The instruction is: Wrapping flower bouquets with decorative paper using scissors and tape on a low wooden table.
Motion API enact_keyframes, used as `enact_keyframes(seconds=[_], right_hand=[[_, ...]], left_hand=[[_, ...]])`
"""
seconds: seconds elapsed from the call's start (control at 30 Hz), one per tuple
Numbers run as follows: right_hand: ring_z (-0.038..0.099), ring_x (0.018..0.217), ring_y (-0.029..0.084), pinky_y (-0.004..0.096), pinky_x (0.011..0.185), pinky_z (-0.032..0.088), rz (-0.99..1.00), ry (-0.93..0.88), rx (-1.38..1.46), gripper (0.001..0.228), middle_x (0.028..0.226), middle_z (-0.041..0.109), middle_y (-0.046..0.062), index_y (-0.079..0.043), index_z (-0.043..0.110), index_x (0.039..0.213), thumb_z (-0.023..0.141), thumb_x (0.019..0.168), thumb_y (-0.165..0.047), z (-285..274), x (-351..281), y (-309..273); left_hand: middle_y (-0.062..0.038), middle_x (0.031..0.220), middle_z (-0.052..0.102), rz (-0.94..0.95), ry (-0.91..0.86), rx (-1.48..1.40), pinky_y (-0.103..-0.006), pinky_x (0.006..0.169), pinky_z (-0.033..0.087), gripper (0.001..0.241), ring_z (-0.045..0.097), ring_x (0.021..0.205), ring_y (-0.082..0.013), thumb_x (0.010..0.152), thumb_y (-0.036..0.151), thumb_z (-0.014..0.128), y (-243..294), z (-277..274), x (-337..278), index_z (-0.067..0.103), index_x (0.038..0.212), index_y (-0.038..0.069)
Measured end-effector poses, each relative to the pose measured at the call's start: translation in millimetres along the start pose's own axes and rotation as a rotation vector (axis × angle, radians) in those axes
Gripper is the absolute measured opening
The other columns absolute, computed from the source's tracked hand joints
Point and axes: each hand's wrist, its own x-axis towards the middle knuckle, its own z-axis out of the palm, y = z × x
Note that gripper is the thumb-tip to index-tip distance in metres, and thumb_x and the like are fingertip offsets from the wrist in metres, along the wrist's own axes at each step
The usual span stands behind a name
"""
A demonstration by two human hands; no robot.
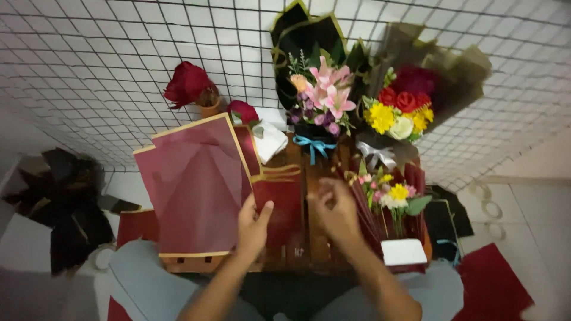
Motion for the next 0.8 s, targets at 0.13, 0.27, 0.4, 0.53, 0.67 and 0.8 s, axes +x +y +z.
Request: enact_keyframes(seconds=[0.13,0.27,0.4,0.53,0.67,0.8], right_hand=[[0.073,0.09,0.045,0.048,0.08,0.061,-0.133,-0.011,-0.14,0.065,0.116,0.063,0.034,0.006,0.059,0.135,0.084,0.08,-0.019,-13,81,28],[0.048,0.133,0.056,0.056,0.11,0.044,0.117,-0.151,0.021,0.094,0.145,0.046,0.04,0.01,0.038,0.151,0.087,0.073,-0.011,-13,126,8],[0.055,0.129,0.051,0.056,0.108,0.048,0.134,-0.071,-0.037,0.086,0.137,0.059,0.031,0.003,0.048,0.142,0.091,0.071,-0.015,-14,150,-11],[0.056,0.128,0.05,0.056,0.107,0.048,0.123,-0.054,-0.05,0.081,0.134,0.061,0.03,0.002,0.05,0.14,0.09,0.072,-0.016,-7,171,-6],[0.059,0.124,0.047,0.054,0.103,0.05,0.095,0.001,-0.083,0.071,0.128,0.064,0.029,0.001,0.056,0.135,0.088,0.075,-0.018,-1,190,6],[0.062,0.12,0.045,0.053,0.099,0.052,0.07,0.034,-0.128,0.061,0.122,0.068,0.027,-0.001,0.062,0.13,0.086,0.078,-0.02,6,197,22]], left_hand=[[-0.02,0.131,0.069,0.025,0.048,-0.072,-0.0481,0.109,0.046,0.05,0.061,0.126,-0.0275,0.095,0.01,0.07,-30,11,70,0.059,0.143,0.0],[-0.018,0.133,0.063,0.048,0.134,-0.249,-0.046,0.112,0.042,0.049,0.057,0.127,-0.0266,0.095,0.01,0.066,-46,21,140,0.056,0.142,0.001],[-0.015,0.122,0.07,-0.001,0.07,-0.619,-0.0443,0.107,0.047,0.043,0.067,0.113,-0.0281,0.091,0.01,0.063,-76,31,220,0.064,0.134,0.004],[-0.015,0.124,0.07,-0.046,0.033,-0.661,-0.0453,0.108,0.046,0.042,0.066,0.115,-0.0283,0.091,0.01,0.063,-53,41,230,0.065,0.133,0.004],[-0.015,0.127,0.069,-0.111,-0.032,-0.717,-0.0466,0.109,0.045,0.042,0.065,0.117,-0.0287,0.091,0.01,0.062,-36,58,240,0.066,0.133,0.005],[-0.015,0.13,0.069,-0.182,-0.071,-0.781,-0.0478,0.11,0.044,0.042,0.064,0.12,-0.0291,0.091,0.011,0.062,-32,67,235,0.067,0.132,0.006]])
